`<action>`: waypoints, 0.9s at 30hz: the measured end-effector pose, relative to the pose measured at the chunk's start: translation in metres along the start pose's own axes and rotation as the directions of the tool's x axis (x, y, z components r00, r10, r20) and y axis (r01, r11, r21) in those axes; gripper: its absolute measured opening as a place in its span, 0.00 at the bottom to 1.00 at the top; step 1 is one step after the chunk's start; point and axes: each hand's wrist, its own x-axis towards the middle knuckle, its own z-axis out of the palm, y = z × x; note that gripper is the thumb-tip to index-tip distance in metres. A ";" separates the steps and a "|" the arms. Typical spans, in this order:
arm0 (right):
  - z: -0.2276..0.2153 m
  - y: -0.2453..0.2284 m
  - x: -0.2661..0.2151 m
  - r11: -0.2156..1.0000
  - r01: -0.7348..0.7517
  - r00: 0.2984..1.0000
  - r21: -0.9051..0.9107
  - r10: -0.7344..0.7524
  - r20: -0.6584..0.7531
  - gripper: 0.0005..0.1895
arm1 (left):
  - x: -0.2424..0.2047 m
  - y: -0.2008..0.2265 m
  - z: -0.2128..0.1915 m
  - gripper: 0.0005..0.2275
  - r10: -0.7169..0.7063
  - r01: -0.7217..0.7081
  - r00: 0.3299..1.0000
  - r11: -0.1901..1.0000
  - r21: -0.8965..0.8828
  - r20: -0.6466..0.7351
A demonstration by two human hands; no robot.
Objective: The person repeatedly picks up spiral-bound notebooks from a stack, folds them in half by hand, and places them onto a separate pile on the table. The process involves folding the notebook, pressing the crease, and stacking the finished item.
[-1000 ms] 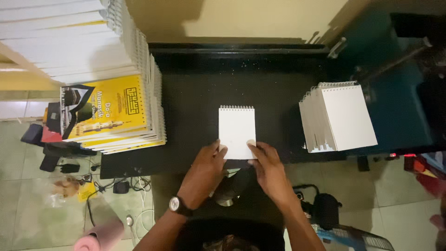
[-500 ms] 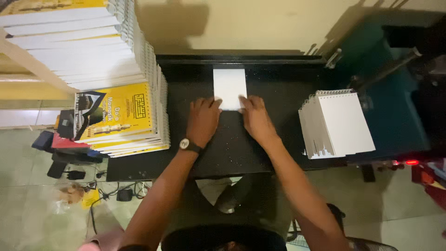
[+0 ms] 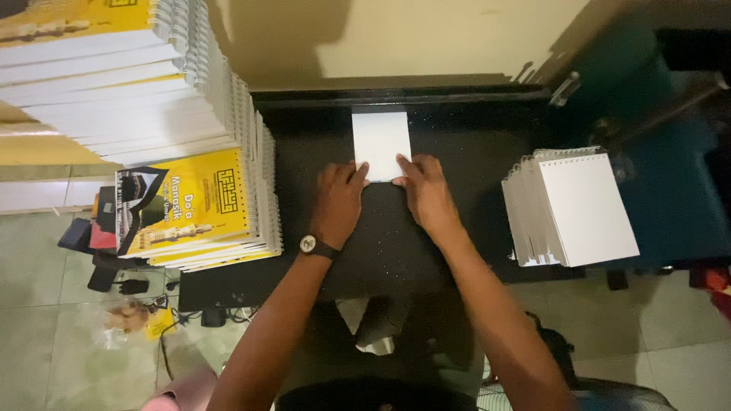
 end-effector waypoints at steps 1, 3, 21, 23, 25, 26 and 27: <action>-0.003 -0.002 0.002 1.000 -0.019 1.000 -0.003 0.019 0.007 0.20 | 0.000 -0.003 0.005 0.12 0.014 -0.014 1.000 1.000 0.011 -0.015; -0.013 -0.014 0.007 0.999 -0.041 0.999 -0.005 0.041 0.015 0.19 | 0.003 -0.001 0.001 0.11 0.028 -0.028 0.999 0.999 0.022 -0.026; -0.018 -0.018 0.003 0.999 -0.037 0.999 0.001 0.037 0.021 0.19 | -0.005 -0.002 0.012 0.10 0.017 -0.027 0.986 0.998 -0.059 -0.166; -0.007 -0.006 0.002 1.000 -0.029 1.000 0.002 0.029 -0.011 0.20 | -0.003 0.003 0.015 0.11 -0.033 0.028 0.977 0.999 -0.026 -0.210; -0.017 -0.016 0.005 1.000 -0.026 1.000 0.015 0.026 -0.011 0.19 | -0.003 -0.010 0.026 0.11 0.016 -0.016 0.986 1.000 0.002 -0.165; -0.020 -0.022 0.004 0.999 -0.032 0.999 0.037 0.032 -0.001 0.19 | -0.005 -0.017 0.032 0.12 0.057 -0.054 0.993 0.998 0.028 -0.105; -0.024 -0.024 0.006 0.999 -0.031 1.000 0.037 0.031 0.001 0.19 | -0.004 -0.013 0.026 0.12 0.055 -0.052 0.993 0.998 0.028 -0.106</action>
